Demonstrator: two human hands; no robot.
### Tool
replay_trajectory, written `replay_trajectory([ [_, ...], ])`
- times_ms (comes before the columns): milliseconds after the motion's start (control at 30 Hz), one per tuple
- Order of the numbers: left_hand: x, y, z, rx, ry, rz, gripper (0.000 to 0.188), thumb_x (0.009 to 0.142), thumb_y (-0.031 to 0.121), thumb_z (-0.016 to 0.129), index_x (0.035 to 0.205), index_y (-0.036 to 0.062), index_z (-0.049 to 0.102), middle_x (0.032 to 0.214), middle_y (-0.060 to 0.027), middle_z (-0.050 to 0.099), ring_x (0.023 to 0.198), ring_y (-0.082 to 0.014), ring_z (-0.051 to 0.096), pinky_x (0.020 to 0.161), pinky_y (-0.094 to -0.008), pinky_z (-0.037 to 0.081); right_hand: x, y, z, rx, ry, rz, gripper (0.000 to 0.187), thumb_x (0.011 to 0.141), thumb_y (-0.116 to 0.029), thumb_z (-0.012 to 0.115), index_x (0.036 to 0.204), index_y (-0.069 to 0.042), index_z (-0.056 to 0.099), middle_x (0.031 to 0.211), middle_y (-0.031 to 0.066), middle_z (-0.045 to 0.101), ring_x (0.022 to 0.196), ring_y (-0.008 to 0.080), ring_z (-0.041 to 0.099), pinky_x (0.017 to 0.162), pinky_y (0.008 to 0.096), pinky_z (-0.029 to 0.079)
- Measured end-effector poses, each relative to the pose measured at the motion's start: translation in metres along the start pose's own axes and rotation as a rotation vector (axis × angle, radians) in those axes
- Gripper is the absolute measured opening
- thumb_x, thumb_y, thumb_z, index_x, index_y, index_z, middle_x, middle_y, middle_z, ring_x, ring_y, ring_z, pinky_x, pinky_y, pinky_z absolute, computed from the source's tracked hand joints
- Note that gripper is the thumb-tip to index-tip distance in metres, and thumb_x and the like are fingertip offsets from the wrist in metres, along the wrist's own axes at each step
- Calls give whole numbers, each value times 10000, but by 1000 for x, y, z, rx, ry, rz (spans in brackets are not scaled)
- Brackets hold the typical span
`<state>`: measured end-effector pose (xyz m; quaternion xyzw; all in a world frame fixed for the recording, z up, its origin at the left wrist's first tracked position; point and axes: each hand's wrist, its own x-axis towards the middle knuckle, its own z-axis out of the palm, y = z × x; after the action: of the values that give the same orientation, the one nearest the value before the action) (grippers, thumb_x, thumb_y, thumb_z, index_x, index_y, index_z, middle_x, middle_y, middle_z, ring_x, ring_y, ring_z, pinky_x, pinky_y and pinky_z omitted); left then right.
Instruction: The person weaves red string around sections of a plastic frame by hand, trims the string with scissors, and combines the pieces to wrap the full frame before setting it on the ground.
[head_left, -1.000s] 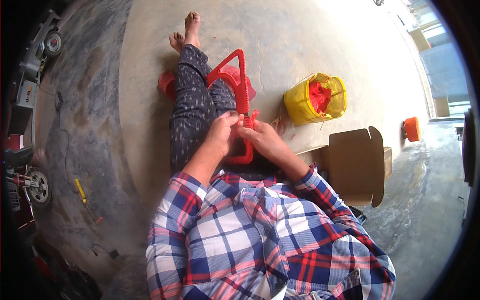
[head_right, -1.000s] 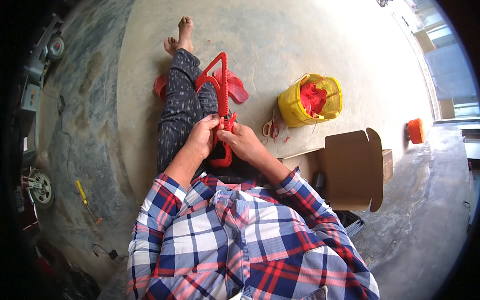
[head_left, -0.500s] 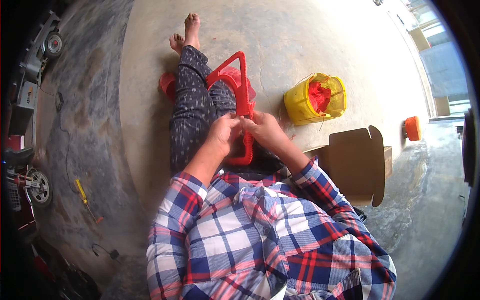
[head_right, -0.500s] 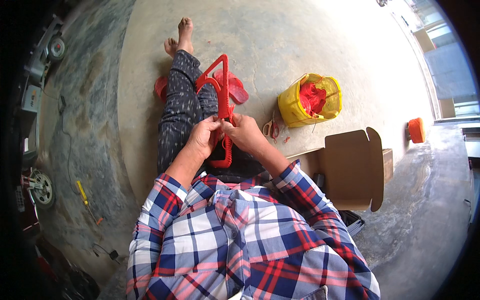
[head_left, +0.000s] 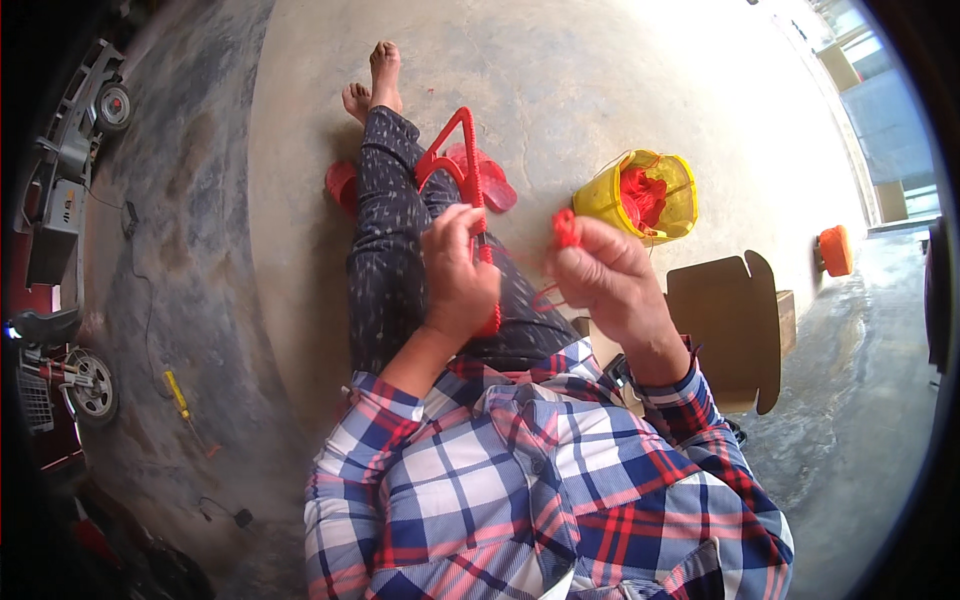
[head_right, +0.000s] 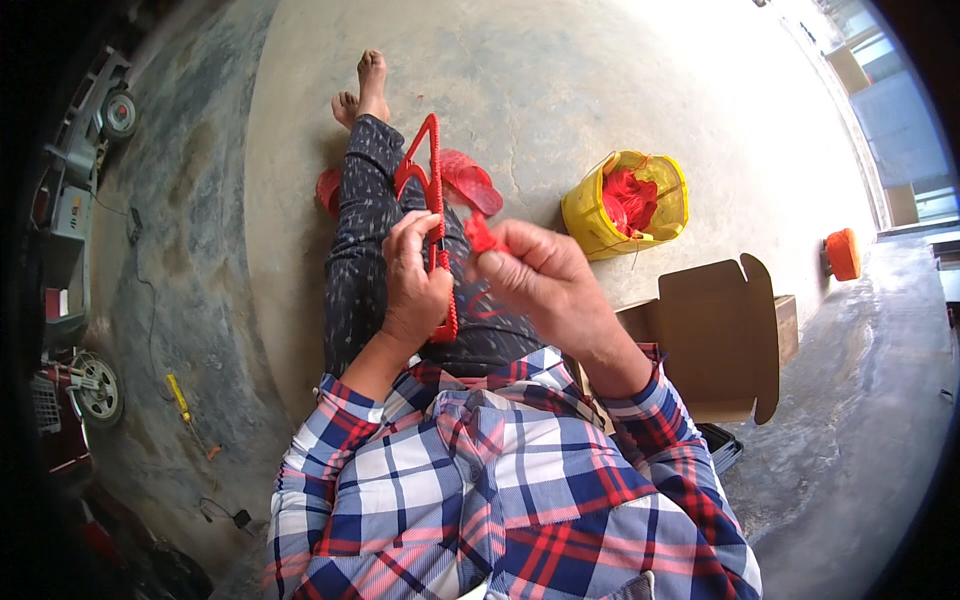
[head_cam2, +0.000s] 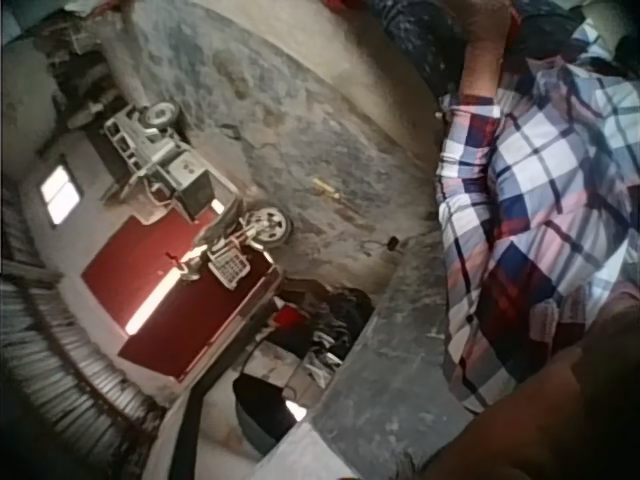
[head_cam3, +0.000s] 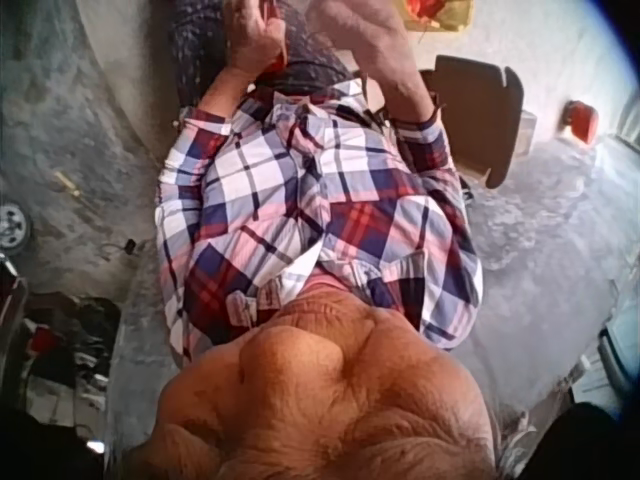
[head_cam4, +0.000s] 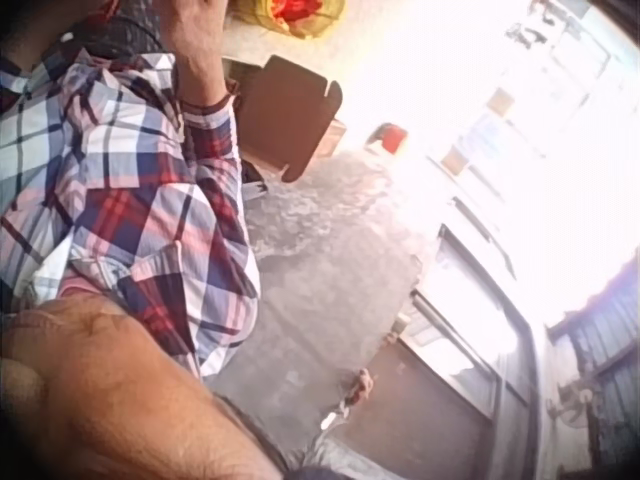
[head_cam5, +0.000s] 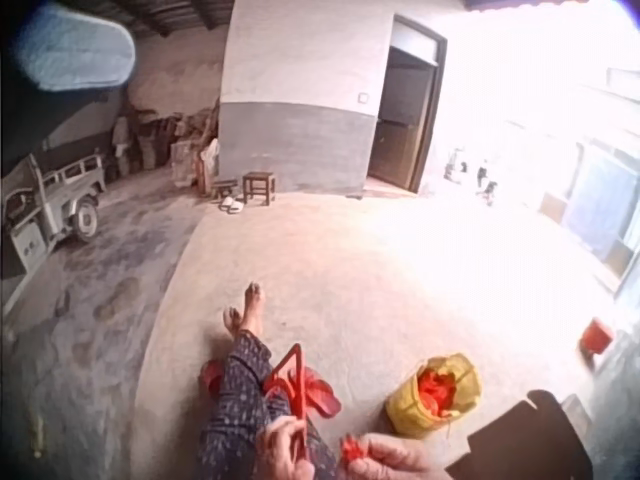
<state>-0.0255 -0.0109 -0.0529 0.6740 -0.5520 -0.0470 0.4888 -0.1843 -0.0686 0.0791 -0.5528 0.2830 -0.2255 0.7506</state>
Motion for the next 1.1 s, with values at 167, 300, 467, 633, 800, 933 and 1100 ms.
replay_trajectory([
  [167,3,21,-6,-101,-90,63,293,709,50,663,993,48,590,1157,-144,542,1081,-334,483,972,-416,346,1,-22,-9,-165,-252,-80,222,941,-196,574,882,10,631,747,0,570,694,86,511,612,250,397],
  [300,10,8,-16,-641,-51,-485,92,901,99,580,911,10,562,808,-24,576,723,-113,546,709,-247,443,18,-30,-32,-462,-478,-451,158,875,-167,615,850,-20,664,777,65,586,726,188,584,648,318,452],
  [467,3,-34,-16,-704,-163,-840,129,921,142,547,848,37,561,658,14,514,536,-59,456,514,-215,381,55,66,-45,-1531,-170,-247,90,777,-191,639,813,-122,681,803,92,609,746,289,608,654,396,497],
  [633,-11,-30,-7,-131,-318,-611,249,899,239,579,838,0,615,778,-235,632,748,-405,631,616,-437,476,79,116,-28,-1148,-169,-240,115,753,-156,641,821,-67,666,805,147,598,759,331,606,677,414,499],
  [800,11,-10,-31,-137,-120,-473,211,916,192,563,812,13,606,666,-156,628,624,-266,635,550,-359,460,68,95,-26,-543,80,-270,217,770,-116,700,972,-39,672,979,135,593,850,290,626,776,380,515],
  [933,27,34,-38,-923,-181,-806,205,941,238,560,799,91,572,668,82,470,494,17,334,440,-153,259,64,84,-15,-724,-27,-555,229,802,-87,696,1022,-33,657,1098,145,567,1007,246,587,875,355,482],
  [1100,29,15,-36,-926,-276,-826,136,926,237,553,869,120,593,721,79,511,576,-11,415,485,-182,284,57,29,-52,119,81,-344,304,960,-248,508,1173,-41,573,933,42,608,950,213,606,881,364,469],
])
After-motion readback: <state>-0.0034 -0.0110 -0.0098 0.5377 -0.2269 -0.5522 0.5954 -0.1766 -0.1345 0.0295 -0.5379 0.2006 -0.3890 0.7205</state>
